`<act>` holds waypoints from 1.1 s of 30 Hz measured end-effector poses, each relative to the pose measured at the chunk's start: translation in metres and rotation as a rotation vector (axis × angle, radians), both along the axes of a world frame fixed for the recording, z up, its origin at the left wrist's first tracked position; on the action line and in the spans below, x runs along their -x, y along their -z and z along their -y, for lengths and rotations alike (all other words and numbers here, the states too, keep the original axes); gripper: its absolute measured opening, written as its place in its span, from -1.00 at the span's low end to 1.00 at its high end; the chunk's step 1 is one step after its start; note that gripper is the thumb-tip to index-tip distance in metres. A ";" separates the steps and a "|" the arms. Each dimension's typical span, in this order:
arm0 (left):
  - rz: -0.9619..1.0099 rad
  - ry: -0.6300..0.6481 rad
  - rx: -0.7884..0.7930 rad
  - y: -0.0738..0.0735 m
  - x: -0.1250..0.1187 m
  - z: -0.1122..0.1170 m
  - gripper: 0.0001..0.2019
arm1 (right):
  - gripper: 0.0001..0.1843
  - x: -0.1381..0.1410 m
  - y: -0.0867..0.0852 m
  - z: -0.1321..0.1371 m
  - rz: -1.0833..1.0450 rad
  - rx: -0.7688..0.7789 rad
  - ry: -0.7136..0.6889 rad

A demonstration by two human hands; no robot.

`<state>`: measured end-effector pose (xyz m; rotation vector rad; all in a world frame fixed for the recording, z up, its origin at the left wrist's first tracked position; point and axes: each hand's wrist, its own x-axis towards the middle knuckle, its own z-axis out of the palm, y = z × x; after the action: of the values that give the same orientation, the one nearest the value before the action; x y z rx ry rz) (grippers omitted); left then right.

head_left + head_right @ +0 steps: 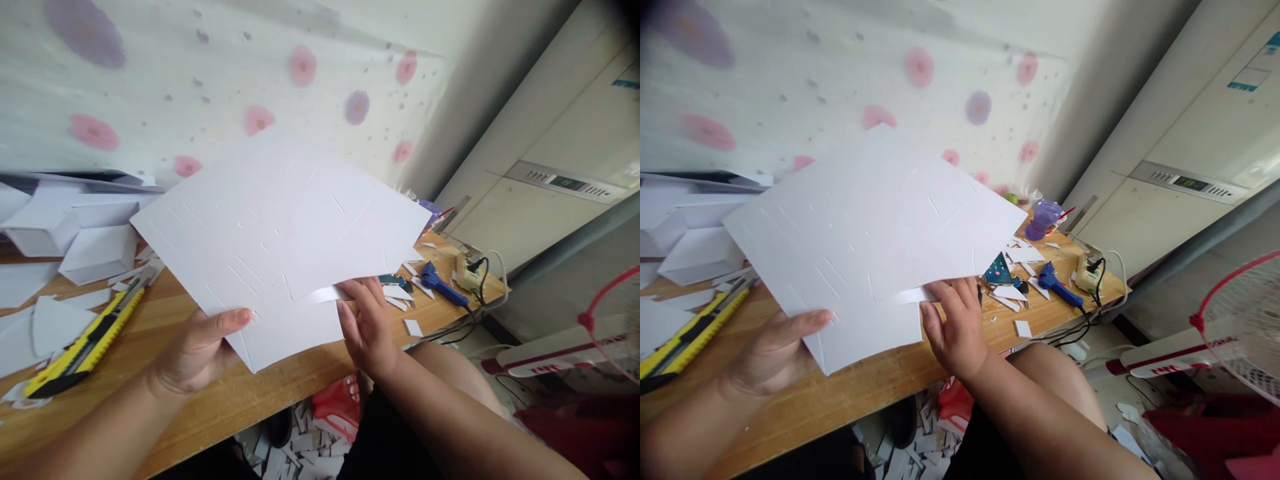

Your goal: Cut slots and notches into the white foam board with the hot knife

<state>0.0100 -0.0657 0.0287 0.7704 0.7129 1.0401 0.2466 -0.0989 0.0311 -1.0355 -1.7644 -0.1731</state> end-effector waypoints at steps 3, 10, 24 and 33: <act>-0.006 -0.028 0.024 -0.003 -0.002 0.000 -0.28 | -0.83 -0.006 -0.002 -0.005 0.056 -0.013 -0.076; 0.026 -0.003 -0.035 0.000 0.002 -0.001 -0.19 | -0.73 -0.014 -0.002 -0.014 0.038 0.078 -0.247; 0.000 -0.017 -0.149 0.005 -0.001 -0.009 -0.50 | -0.75 -0.027 0.003 -0.023 0.102 0.211 0.051; -0.004 -0.207 -0.067 0.008 0.006 -0.019 -0.36 | -0.60 -0.173 0.011 0.098 -0.143 0.792 0.123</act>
<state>0.0043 -0.0471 0.0211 0.7678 0.7766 1.2551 0.4194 -0.1965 0.0202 -1.6649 -1.6561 0.5577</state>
